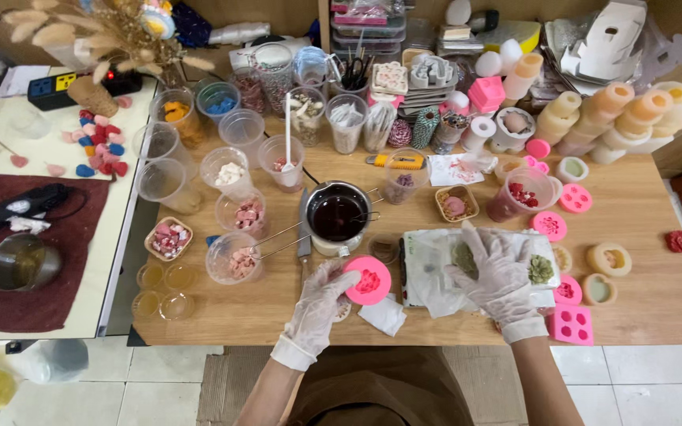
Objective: The person removes various molded wax shapes from silicone molds by hand and then pours dark liquid wax from a small pot into a flower-shaped mold.
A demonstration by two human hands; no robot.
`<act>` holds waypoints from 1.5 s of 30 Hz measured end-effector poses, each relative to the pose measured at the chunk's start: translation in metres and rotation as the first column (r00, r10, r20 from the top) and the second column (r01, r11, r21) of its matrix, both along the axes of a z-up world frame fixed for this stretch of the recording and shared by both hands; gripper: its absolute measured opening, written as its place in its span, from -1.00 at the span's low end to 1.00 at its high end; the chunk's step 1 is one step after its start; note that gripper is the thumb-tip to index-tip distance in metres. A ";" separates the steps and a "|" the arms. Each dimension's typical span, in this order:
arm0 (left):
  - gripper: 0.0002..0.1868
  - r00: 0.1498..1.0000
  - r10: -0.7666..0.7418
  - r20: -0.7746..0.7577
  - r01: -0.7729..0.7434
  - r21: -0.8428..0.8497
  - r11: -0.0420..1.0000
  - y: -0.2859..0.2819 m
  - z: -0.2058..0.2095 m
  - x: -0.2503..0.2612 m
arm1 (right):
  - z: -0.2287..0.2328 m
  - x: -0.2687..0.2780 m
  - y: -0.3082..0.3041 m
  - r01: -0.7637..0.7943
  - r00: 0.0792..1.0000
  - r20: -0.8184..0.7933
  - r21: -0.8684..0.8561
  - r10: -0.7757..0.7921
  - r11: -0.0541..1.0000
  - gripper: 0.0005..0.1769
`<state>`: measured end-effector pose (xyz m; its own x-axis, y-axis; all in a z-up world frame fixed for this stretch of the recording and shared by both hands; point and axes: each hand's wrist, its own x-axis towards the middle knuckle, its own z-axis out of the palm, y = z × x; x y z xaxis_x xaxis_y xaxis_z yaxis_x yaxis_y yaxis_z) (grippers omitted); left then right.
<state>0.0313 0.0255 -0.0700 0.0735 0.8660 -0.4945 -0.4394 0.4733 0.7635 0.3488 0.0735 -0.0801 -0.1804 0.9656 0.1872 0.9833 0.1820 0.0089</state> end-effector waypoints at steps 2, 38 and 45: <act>-0.64 0.996 -0.031 -0.079 0.031 -0.003 1.000 -0.003 0.000 0.005 | -0.012 0.008 -0.002 -0.124 0.988 -0.076 0.128 0.134 0.984 -0.02; -0.57 0.997 -0.070 -0.040 0.066 -0.095 0.993 0.006 -0.012 0.061 | 0.042 0.023 -0.008 0.005 0.864 -0.503 0.066 0.029 0.998 -0.41; -0.58 0.882 -0.334 -0.333 0.347 -0.022 0.938 0.041 0.015 0.123 | -0.007 0.204 -0.052 0.741 0.099 -0.963 -0.098 -0.252 0.664 -0.56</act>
